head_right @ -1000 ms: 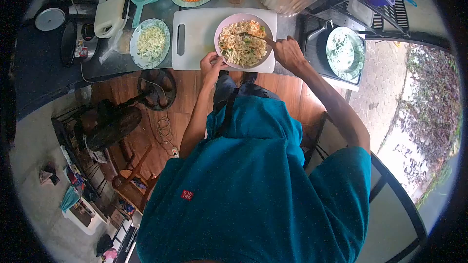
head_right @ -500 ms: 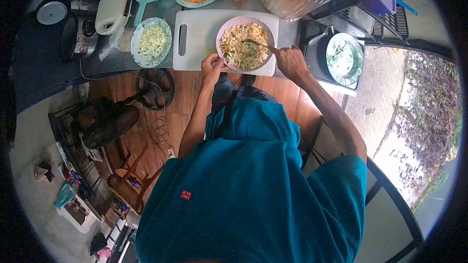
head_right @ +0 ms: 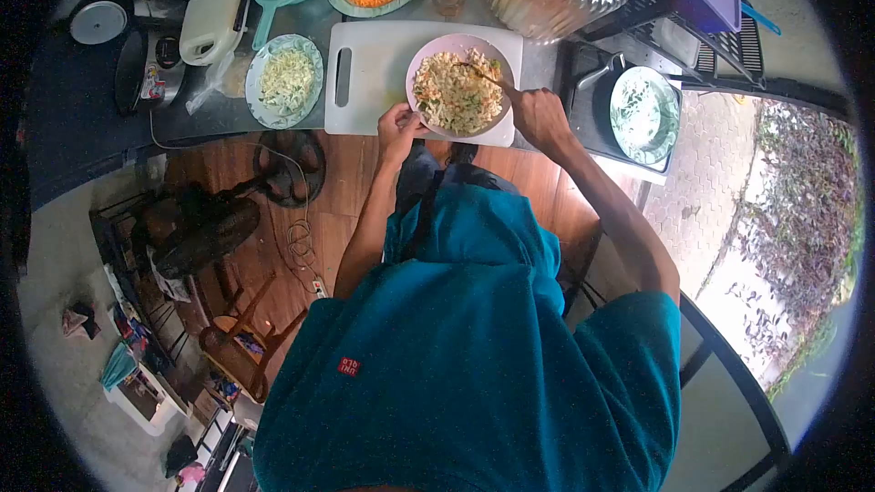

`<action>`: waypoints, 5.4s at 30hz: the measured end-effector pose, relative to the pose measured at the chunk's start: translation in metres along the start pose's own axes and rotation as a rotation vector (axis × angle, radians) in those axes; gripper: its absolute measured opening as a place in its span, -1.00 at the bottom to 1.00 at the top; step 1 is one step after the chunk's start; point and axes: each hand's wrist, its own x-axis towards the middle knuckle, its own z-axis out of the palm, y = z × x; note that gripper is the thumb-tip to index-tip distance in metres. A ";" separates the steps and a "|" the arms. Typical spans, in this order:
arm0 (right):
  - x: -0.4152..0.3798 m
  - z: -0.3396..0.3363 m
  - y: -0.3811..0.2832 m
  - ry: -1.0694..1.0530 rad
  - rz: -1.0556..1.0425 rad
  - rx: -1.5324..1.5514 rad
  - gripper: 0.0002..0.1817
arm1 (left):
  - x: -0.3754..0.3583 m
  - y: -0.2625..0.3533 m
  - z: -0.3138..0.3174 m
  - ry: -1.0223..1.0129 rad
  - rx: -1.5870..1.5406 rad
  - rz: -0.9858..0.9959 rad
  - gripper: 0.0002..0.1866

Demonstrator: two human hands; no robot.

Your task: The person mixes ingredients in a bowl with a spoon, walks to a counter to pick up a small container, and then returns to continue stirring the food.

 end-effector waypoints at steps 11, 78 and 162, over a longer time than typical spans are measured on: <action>-0.007 -0.002 0.000 -0.055 0.011 -0.152 -0.48 | -0.001 -0.005 -0.001 -0.017 -0.016 -0.023 -0.84; 0.059 -0.027 0.009 0.083 -0.204 -0.126 -0.63 | -0.051 -0.008 0.043 0.158 -0.114 -0.066 -0.75; 0.025 -0.020 0.002 -0.125 -0.060 0.172 -0.54 | 0.033 0.009 -0.032 0.203 0.455 0.228 -0.63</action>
